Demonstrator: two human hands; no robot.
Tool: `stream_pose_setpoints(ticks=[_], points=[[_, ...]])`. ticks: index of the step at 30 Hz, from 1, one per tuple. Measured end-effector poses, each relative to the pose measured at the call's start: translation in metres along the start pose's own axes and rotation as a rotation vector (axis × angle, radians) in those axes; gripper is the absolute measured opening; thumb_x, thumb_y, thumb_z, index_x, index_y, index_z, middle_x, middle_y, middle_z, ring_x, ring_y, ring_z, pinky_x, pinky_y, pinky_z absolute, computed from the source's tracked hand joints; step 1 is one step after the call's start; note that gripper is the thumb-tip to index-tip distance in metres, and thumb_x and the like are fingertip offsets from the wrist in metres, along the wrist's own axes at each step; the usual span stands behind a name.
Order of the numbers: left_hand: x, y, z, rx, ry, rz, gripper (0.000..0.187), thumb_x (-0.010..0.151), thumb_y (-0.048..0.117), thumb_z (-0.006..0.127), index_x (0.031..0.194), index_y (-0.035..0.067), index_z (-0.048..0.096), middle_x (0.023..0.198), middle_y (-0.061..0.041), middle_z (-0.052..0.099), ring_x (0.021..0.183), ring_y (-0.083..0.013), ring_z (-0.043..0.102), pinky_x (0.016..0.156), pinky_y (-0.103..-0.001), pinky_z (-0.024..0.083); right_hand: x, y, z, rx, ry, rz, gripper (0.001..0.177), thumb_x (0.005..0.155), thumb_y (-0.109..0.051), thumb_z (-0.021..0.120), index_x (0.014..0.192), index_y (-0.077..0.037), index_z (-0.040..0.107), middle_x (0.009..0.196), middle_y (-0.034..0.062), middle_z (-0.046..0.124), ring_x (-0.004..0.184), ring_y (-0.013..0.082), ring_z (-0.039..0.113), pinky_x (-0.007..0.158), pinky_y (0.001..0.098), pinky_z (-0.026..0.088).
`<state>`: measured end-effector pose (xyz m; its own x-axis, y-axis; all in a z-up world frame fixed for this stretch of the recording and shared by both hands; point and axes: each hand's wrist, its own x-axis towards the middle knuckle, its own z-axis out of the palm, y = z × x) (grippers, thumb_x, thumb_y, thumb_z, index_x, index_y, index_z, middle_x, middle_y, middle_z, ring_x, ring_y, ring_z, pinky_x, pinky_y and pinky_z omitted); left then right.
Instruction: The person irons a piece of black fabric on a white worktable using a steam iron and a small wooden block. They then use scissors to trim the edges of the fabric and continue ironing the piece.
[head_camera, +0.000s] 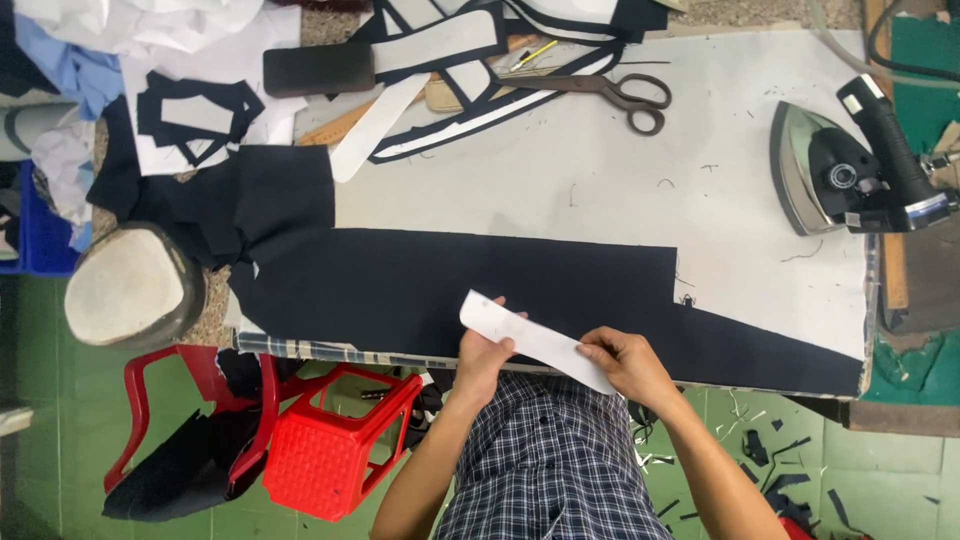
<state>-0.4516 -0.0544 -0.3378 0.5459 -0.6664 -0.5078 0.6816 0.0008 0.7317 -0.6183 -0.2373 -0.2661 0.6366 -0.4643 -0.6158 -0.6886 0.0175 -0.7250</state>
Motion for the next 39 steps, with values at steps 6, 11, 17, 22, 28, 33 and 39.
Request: stream_pose_setpoints(ticks=[6, 11, 17, 22, 28, 33, 39], points=[[0.024, 0.026, -0.013, 0.104, 0.561, 0.195, 0.011, 0.086, 0.011, 0.081, 0.088, 0.004, 0.072, 0.079, -0.011, 0.070, 0.073, -0.0191, 0.069, 0.063, -0.033, 0.059, -0.006, -0.006, -0.010, -0.028, -0.086, -0.012, 0.017, 0.091, -0.017, 0.074, 0.101, -0.005, 0.081, 0.084, 0.0190, 0.080, 0.081, 0.0278, 0.076, 0.076, 0.0403, 0.058], [-0.008, 0.160, -0.108, -0.539, 0.744, 0.536, 0.041, 0.090, 0.054, 0.062, 0.077, 0.015, 0.063, 0.088, -0.009, 0.072, 0.090, -0.0233, 0.073, 0.089, -0.036, 0.059, -0.016, 0.013, -0.038, -0.096, -0.055, 0.036, 0.015, 0.090, -0.014, 0.074, 0.098, -0.004, 0.082, 0.086, 0.0226, 0.081, 0.084, 0.0318, 0.077, 0.077, 0.0425, 0.058], [-0.029, 0.121, -0.065, 0.868, 0.375, 0.880, 0.035, 0.090, 0.014, 0.072, 0.123, 0.005, 0.070, 0.128, -0.020, 0.066, 0.130, -0.0368, 0.057, 0.106, -0.046, 0.046, -0.021, -0.011, -0.028, -0.401, -0.023, -0.168, 0.012, 0.092, -0.019, 0.069, 0.095, -0.015, 0.080, 0.079, 0.0103, 0.081, 0.074, 0.0282, 0.078, 0.071, 0.0330, 0.058], [-0.026, 0.057, 0.008, 1.438, -0.349, 0.974, 0.091, 0.082, 0.076, 0.056, 0.150, 0.015, 0.051, 0.151, -0.019, 0.051, 0.144, -0.0410, 0.040, 0.115, -0.064, 0.028, -0.036, -0.031, -0.009, -0.797, 0.020, -0.425, 0.013, 0.095, -0.035, 0.062, 0.095, -0.030, 0.074, 0.071, -0.0077, 0.071, 0.064, 0.0127, 0.069, 0.066, 0.0222, 0.054], [-0.022, 0.041, -0.019, 1.676, -0.476, 0.790, 0.034, 0.100, 0.046, 0.059, 0.079, 0.021, 0.063, 0.069, 0.005, 0.060, 0.071, -0.0177, 0.064, 0.071, -0.033, 0.049, -0.034, 0.009, -0.008, -0.861, 0.078, -0.573, 0.011, 0.087, -0.034, 0.073, 0.085, -0.024, 0.071, 0.071, -0.0049, 0.067, 0.071, 0.0156, 0.070, 0.070, 0.0299, 0.055], [0.004, 0.079, -0.033, 1.808, -0.555, 0.523, 0.041, 0.096, 0.055, 0.060, 0.078, 0.020, 0.069, 0.074, 0.002, 0.070, 0.075, -0.0200, 0.066, 0.077, -0.035, 0.049, -0.028, 0.017, -0.027, -0.510, 0.125, -0.289, 0.006, 0.090, -0.019, 0.072, 0.093, -0.019, 0.077, 0.079, -0.0016, 0.079, 0.081, 0.0192, 0.077, 0.078, 0.0259, 0.058], [0.070, 0.085, -0.038, 0.751, -0.274, -0.007, 0.012, 0.095, 0.006, 0.068, 0.105, 0.002, 0.074, 0.081, -0.020, 0.077, 0.068, -0.0269, 0.077, 0.062, -0.033, 0.064, 0.017, 0.049, -0.043, -0.196, 0.378, -0.275, 0.023, 0.087, -0.019, 0.078, 0.106, -0.005, 0.074, 0.090, 0.0193, 0.078, 0.092, 0.0393, 0.074, 0.083, 0.0451, 0.057]])
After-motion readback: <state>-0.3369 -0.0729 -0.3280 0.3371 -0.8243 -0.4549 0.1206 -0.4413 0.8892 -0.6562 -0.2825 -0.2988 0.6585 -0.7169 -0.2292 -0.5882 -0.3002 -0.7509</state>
